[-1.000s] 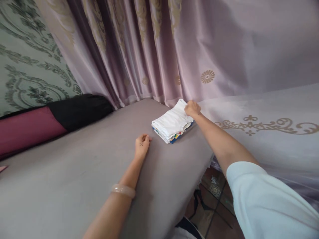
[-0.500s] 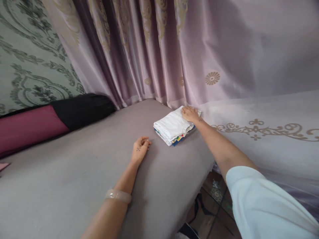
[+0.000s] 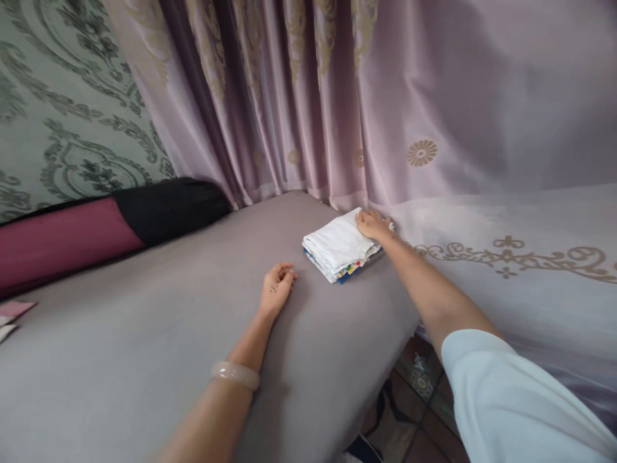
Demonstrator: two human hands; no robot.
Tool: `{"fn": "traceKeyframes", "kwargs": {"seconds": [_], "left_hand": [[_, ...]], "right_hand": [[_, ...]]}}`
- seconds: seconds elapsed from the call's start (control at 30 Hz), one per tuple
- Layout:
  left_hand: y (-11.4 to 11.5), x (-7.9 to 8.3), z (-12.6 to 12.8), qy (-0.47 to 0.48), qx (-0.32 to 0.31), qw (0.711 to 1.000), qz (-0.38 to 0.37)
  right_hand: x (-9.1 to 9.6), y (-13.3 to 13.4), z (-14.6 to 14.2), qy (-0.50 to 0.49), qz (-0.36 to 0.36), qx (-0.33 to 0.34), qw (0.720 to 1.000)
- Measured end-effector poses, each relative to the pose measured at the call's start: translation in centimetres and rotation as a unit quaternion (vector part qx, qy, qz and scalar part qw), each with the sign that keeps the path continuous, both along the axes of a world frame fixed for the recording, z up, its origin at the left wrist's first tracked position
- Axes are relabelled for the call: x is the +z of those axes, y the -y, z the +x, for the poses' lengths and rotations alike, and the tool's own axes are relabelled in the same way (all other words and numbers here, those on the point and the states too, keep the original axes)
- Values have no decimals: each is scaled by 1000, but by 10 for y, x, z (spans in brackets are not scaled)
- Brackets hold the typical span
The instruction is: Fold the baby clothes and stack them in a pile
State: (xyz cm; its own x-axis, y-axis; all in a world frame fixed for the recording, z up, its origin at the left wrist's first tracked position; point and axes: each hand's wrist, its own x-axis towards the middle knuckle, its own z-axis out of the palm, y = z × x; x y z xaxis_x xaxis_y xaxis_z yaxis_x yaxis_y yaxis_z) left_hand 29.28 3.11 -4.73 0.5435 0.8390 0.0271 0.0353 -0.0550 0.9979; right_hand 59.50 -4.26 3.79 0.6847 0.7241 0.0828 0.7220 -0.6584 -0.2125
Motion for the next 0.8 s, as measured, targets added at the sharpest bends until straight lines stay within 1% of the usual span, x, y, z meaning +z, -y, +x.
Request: {"fn": "traceKeyframes", "kwargs": {"seconds": [0.1,0.2,0.3,0.47,0.63,0.73,0.8], "left_hand": [[0,-1,0,5,3,1000,3],[0,-1,-1,11,5,1000,0],[1,0,-2,19,10,1000,-7],[2,1,-1,30,14,999,-13],[1,1,0,37,21,999,-15],[1,0,0,34,23,999,-18],[0,-1,1,35,18,999,-17]], "right_hand": [[2,-9,-24,8,23,36,999],[-1,-17,-46,-16,17,67,998],[-7,-21,-57,-11,7,51,999],[-13,-25,-58,19,1,34,999],[-6,-24,-65,6,-15,27,1000],[1,-22,-81,-11,-20,28,999],[4,-22,-97,-14,-23,46,999]]}}
